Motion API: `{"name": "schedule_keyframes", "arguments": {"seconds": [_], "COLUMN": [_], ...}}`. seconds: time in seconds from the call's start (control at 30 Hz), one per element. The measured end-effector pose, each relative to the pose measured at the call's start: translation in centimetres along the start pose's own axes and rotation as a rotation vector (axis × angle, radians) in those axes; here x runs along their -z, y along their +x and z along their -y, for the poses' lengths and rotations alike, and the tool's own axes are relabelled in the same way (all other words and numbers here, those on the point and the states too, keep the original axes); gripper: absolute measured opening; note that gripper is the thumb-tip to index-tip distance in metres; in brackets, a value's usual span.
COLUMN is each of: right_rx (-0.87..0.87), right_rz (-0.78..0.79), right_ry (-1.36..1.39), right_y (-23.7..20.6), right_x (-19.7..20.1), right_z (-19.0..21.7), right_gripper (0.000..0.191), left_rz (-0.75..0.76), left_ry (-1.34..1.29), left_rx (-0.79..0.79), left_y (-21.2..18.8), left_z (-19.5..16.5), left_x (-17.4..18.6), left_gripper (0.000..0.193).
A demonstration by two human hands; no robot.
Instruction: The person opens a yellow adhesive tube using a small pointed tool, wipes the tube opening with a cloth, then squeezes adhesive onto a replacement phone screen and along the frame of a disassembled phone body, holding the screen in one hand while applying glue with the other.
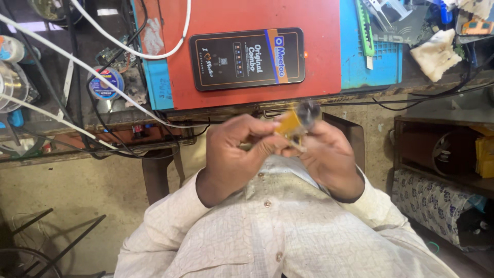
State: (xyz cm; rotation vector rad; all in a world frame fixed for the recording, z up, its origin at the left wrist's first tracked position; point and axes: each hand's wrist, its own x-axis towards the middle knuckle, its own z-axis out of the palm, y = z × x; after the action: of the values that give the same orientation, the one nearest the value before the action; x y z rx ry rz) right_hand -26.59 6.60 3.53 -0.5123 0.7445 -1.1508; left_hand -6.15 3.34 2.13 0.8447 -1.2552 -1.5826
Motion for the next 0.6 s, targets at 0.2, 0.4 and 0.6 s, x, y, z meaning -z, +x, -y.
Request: {"name": "schedule_keyframes", "arguments": {"seconds": [0.2, 0.4, 0.6], "right_rx": [0.375, 0.338, 0.200], "right_rz": [-0.122, -0.124, -0.150], "right_ry": [-0.565, -0.289, -0.322], "right_y": [-0.3, -0.1, -0.8], "right_x": [-0.2, 2.5, 2.8], "right_z": [-2.0, -1.6, -1.1], "right_gripper": [0.032, 0.033, 0.029], "left_rz": [-0.002, -0.077, 0.152], "left_ry": [-0.123, 0.397, 0.104], "left_rx": [-0.001, -0.266, -0.023], "left_y": [1.1, 1.9, 3.3], "left_z": [-0.9, -2.9, -2.8], "left_x": [-2.0, -1.0, -2.0], "left_gripper": [0.012, 0.049, 0.040]}}
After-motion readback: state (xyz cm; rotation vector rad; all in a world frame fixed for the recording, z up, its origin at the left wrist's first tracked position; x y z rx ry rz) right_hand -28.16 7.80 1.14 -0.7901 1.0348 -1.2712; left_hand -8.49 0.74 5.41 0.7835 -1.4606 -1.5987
